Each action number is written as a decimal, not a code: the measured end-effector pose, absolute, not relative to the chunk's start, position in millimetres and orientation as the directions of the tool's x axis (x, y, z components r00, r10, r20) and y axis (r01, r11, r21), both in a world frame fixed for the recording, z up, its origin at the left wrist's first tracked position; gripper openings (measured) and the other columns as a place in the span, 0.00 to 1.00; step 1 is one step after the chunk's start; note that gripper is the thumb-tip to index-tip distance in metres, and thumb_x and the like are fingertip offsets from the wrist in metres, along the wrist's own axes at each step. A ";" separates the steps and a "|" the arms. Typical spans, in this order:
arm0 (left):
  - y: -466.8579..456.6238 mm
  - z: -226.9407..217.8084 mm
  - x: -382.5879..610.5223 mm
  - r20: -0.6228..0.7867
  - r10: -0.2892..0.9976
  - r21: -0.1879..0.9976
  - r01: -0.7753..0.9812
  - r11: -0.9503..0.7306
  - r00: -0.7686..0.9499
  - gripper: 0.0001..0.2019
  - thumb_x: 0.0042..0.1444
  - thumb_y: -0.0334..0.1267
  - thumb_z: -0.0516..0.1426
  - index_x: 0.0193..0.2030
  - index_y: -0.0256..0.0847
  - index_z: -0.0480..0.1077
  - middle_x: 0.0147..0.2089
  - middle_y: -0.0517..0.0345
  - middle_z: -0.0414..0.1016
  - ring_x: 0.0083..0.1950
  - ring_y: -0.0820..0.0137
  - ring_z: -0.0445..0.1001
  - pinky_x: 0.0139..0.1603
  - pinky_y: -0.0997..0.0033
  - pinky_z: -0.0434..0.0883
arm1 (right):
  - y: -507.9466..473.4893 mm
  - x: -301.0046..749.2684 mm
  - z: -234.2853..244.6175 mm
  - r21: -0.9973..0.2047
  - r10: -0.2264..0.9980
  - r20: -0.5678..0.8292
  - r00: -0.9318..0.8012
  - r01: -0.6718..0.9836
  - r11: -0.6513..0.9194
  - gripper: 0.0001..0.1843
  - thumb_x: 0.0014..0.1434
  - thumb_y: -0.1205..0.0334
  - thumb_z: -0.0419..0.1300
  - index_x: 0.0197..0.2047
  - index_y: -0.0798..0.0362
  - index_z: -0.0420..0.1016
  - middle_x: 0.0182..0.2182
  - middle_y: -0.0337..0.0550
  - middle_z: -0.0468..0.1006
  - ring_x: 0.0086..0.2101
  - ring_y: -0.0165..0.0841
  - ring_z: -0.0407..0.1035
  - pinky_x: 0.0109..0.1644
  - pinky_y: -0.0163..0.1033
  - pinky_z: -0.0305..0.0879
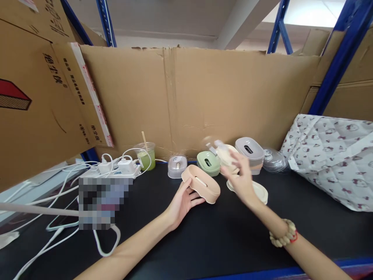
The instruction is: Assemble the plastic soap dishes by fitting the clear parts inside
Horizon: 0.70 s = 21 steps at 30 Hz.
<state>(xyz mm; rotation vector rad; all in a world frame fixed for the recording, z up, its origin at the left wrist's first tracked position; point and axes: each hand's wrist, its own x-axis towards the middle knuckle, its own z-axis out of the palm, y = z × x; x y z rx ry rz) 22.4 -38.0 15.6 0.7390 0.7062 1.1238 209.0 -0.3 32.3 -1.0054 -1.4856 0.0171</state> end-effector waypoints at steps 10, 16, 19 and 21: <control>-30.0 16.3 18.2 -0.243 0.955 0.764 -0.572 0.298 0.172 0.19 0.61 0.45 0.47 0.49 0.35 0.70 0.44 0.48 0.79 0.42 0.65 0.77 0.41 0.70 0.73 | -15.1 182.2 6.7 -0.689 0.801 0.564 -0.201 0.421 0.591 0.30 0.45 0.50 0.66 0.52 0.45 0.71 0.50 0.47 0.62 0.55 0.41 0.59 0.58 0.47 0.60; -26.9 20.4 13.1 -0.332 0.935 0.718 -0.610 0.336 0.124 0.22 0.61 0.47 0.46 0.50 0.32 0.69 0.41 0.46 0.79 0.35 0.67 0.78 0.36 0.71 0.73 | -10.5 189.0 7.1 -0.706 0.789 0.527 -0.316 0.354 0.613 0.28 0.46 0.53 0.66 0.51 0.46 0.70 0.48 0.48 0.63 0.53 0.40 0.61 0.56 0.47 0.63; -26.3 21.6 10.1 -0.310 0.944 0.742 -0.593 0.313 0.110 0.23 0.60 0.50 0.47 0.50 0.34 0.70 0.41 0.47 0.79 0.35 0.66 0.77 0.34 0.72 0.73 | -9.1 190.7 5.9 -0.769 0.805 0.477 -0.352 0.278 0.576 0.27 0.46 0.53 0.65 0.51 0.45 0.69 0.49 0.48 0.63 0.53 0.39 0.62 0.50 0.43 0.68; -26.6 22.2 8.9 -0.290 0.951 0.773 -0.560 0.298 0.105 0.23 0.58 0.51 0.50 0.48 0.35 0.71 0.42 0.47 0.79 0.36 0.65 0.77 0.33 0.71 0.73 | -9.0 191.0 5.5 -0.797 0.817 0.453 -0.356 0.249 0.550 0.28 0.45 0.52 0.66 0.51 0.45 0.69 0.50 0.47 0.62 0.53 0.40 0.61 0.50 0.42 0.68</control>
